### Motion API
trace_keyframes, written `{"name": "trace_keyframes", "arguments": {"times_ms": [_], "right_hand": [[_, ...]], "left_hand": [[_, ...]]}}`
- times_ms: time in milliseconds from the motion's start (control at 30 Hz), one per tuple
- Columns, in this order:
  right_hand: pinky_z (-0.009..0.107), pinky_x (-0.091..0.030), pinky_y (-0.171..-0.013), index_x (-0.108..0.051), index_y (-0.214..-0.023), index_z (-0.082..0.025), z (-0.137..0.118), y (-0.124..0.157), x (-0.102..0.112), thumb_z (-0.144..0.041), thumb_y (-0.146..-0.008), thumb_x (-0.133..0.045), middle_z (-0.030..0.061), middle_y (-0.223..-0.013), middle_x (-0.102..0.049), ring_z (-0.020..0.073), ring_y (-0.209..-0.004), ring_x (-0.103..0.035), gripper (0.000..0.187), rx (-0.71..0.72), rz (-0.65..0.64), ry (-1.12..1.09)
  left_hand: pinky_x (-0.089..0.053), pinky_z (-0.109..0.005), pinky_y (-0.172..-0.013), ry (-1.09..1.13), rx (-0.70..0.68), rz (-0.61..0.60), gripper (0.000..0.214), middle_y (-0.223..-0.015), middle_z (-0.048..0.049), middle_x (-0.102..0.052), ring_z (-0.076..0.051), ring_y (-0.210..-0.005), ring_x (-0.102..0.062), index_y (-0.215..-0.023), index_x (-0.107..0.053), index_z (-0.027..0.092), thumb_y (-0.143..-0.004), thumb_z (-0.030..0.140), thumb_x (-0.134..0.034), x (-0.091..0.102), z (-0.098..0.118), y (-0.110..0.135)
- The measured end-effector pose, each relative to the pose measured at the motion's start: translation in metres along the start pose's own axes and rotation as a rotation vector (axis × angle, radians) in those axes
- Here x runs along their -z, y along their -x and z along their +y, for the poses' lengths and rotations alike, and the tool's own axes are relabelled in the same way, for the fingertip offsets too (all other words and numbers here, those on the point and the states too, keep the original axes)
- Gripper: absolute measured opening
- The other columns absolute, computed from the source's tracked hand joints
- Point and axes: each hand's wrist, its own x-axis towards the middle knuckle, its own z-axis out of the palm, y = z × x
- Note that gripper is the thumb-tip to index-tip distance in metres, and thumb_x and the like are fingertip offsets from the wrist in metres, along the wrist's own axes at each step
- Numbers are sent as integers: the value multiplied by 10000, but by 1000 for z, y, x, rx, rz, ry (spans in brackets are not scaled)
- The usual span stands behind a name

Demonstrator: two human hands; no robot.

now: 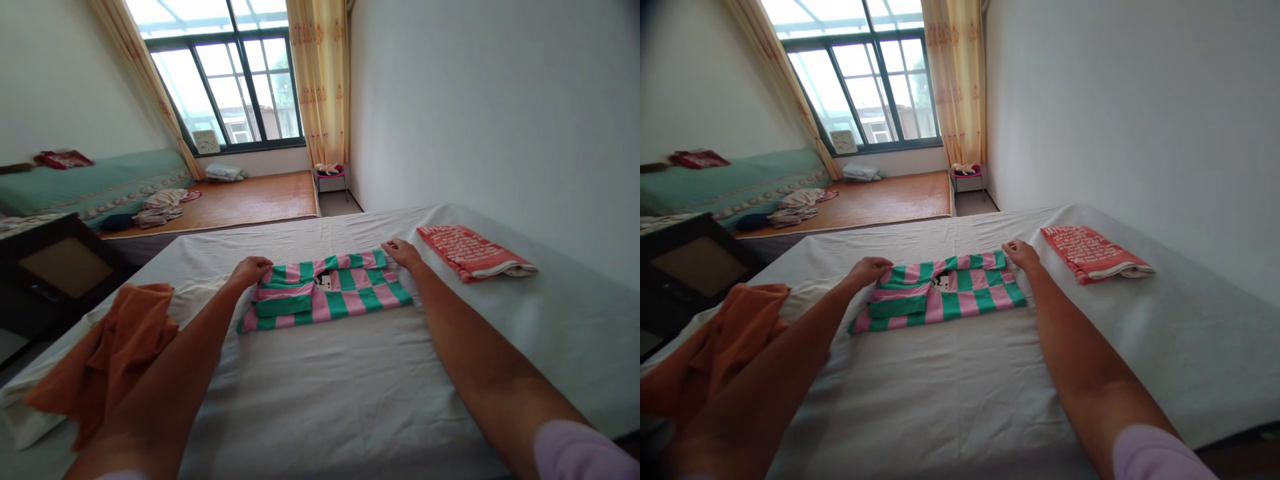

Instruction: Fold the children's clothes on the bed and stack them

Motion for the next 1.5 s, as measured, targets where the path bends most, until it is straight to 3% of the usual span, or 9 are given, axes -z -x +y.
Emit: {"name": "trace_keyframes", "arguments": {"times_ms": [133, 333, 467, 533, 700, 933, 1100, 1300, 1500], "right_hand": [[242, -467, -686, -661, -1051, -208, -8, 0, -7, -341, -738, -680, 41, -912, -721, 174, -802, -656, 340, 126, -92, -48], [261, -475, -744, -660, -999, -220, -10, 4, -10, -186, -764, -581, 18, -875, -710, 166, -792, -646, 251, 73, 106, -49], [294, -467, -788, -660, -994, -183, -17, 5, -5, -126, -780, -505, 82, -967, -685, 200, -851, -625, 270, 154, 270, -3], [309, -464, -808, -665, -997, -169, -31, 7, -5, -135, -805, -484, 98, -987, -681, 209, -848, -620, 266, 257, 293, -36], [317, -470, -818, -694, -993, -186, -87, 32, -19, -189, -856, -490, 62, -959, -711, 204, -856, -633, 246, 599, 19, -170], [358, -354, -1037, -649, -1181, -304, -138, 88, -49, -340, -916, -521, 21, -1260, -629, 184, -1190, -528, 296, 1053, -326, -158], [269, -442, -882, -739, -944, -258, -132, 80, -45, -421, -939, -449, 0, -957, -731, 172, -973, -632, 332, 923, -431, -130], [251, -451, -749, -714, -951, -194, -73, 27, -10, -348, -850, -579, 55, -912, -726, 182, -839, -643, 229, 493, -153, 67], [243, -476, -777, -712, -1000, -176, -31, 11, 0, -241, -708, -687, 36, -975, -716, 187, -865, -640, 300, 562, -425, -24]], "left_hand": [[-472, -256, -676, 90, 157, 247, 346, -947, -55, -733, -200, -821, -661, -1042, -709, 210, -790, 323, -499, -7, -2, -9], [-487, -279, -803, 92, 151, 162, 399, -1032, -103, -706, -211, -894, -658, -1137, -670, 157, -779, 258, -527, -21, -4, -4], [-473, -314, -919, 79, -9, 248, 437, -1196, -110, -623, -205, -981, -630, -1182, -642, 164, -771, 265, -532, -10, 5, 9], [-482, -324, -916, 141, -158, 158, 377, -1145, -76, -651, -211, -1005, -620, -1121, -677, 197, -815, 336, -506, -5, 14, 23], [-422, -349, -1011, 162, -476, -207, 411, -1208, -51, -648, -228, -1130, -571, -1154, -679, 247, -877, 479, -483, -15, 37, 75], [-228, -447, -1145, -5, -534, -228, 434, -1478, -22, -421, -259, -1366, -348, -1273, -596, 335, -893, 508, -476, -28, 45, 102], [-400, -341, -1045, 186, -399, -85, 437, -1225, -46, -646, -207, -1151, -569, -920, -750, 235, -929, 475, -385, -25, 33, 94], [-430, -396, -1005, 78, -280, 167, 326, -1099, -63, -674, -231, -1081, -595, -1014, -704, 217, -856, 422, -506, -30, -7, 82], [-426, -431, -1007, 33, -283, 178, 346, -1128, -78, -653, -241, -1102, -582, -1073, -690, 215, -875, 414, -487, -35, -11, 79]]}}
